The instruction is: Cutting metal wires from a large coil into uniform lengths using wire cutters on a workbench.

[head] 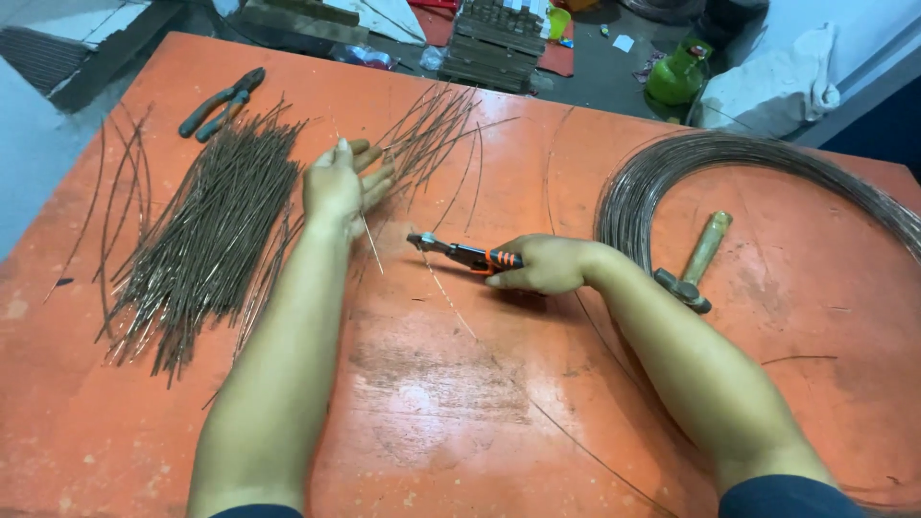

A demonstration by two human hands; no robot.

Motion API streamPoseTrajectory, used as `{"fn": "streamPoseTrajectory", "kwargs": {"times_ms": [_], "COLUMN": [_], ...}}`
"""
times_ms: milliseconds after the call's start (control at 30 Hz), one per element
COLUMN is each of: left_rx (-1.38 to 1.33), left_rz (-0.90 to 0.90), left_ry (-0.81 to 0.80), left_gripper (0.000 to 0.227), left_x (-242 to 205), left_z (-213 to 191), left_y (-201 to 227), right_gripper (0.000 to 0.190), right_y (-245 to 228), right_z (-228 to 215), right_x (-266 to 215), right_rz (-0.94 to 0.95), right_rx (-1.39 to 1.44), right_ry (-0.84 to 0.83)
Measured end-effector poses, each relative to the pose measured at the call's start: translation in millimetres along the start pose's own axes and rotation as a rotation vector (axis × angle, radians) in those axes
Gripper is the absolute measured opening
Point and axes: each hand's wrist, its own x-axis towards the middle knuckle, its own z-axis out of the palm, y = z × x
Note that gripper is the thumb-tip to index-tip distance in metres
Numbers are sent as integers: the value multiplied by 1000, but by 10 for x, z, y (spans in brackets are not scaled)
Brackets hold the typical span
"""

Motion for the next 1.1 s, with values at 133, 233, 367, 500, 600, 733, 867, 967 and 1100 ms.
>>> {"fn": "streamPoseTrajectory", "kwargs": {"times_ms": [133,233,367,500,600,733,867,967,1100], "left_rx": [60,33,-98,-172,-109,-31,3,-3,8], "left_rz": [-75,-221,-316,-327,-314,-298,-297,-330,-357], "left_ry": [-26,-101,-185,-185,-149,-142,-139,-150,-187], "left_gripper": [50,52,51,43,41,37,34,32,28], "left_x": [-694,-1071,-1237,-1239,-1202,-1224,-1239,-1199,-1203], "left_z": [79,181,358,453,415,351,319,268,258], "left_y": [-100,-355,-712,-786,-849,-727,-582,-590,-541], "right_gripper": [44,45,41,40,39,32,38,40,37], "right_y": [81,88,179,303,247,260,156,169,203], "right_z": [-66,-138,-239,-243,-239,-253,-306,-314,-308], "right_x": [69,108,226,333,306,315,250,280,304], "right_rz": [26,61,115,127,140,113,119,120,106], "right_rx": [27,-10,-2,50,-11,46,6,-8,1], "right_ry": [41,76,181,223,180,187,141,115,106]}}
